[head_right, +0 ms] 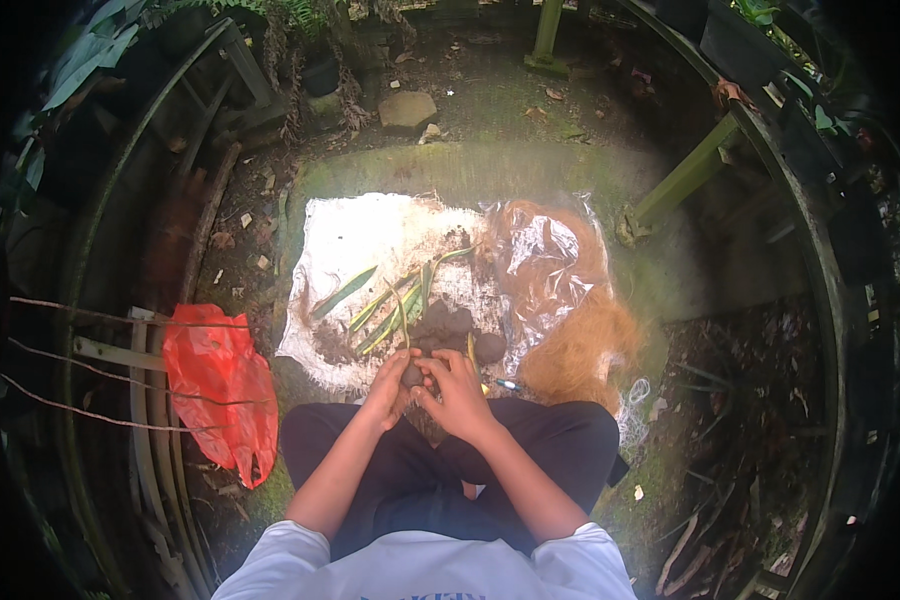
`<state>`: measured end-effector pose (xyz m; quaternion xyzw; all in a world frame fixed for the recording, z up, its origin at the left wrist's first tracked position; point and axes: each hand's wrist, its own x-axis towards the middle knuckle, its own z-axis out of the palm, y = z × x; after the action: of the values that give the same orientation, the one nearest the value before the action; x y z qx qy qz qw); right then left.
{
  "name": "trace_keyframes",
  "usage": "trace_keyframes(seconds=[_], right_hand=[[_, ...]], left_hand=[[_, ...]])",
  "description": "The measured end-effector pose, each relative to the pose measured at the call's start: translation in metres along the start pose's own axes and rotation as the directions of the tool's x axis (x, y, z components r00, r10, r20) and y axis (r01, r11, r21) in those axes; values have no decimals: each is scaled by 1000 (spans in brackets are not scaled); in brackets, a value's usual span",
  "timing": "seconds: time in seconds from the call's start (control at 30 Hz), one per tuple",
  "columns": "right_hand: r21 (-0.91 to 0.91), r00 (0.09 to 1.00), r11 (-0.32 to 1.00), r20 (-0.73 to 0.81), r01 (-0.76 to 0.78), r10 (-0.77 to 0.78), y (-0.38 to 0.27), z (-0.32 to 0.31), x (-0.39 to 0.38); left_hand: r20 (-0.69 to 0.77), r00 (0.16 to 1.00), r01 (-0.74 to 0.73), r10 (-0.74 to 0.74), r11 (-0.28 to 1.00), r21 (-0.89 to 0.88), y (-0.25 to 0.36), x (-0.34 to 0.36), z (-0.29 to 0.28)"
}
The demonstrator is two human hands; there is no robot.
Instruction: The person sits on the ground and repeatedly wraps small plant cuttings with soil and fibrous material by hand. They handle each cutting individually, forming a compact bundle and placing it on a white cloth.
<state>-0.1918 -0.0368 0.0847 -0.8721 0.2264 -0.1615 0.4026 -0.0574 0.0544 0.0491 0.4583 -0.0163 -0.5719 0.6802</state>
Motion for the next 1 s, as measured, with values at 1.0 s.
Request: trace_keyframes(seconds=[1.0], right_hand=[[322, 956, 942, 235, 93, -175, -47, 35, -35]], left_hand=[[-330, 923, -223, 198, 974, -39, -15, -120, -17]])
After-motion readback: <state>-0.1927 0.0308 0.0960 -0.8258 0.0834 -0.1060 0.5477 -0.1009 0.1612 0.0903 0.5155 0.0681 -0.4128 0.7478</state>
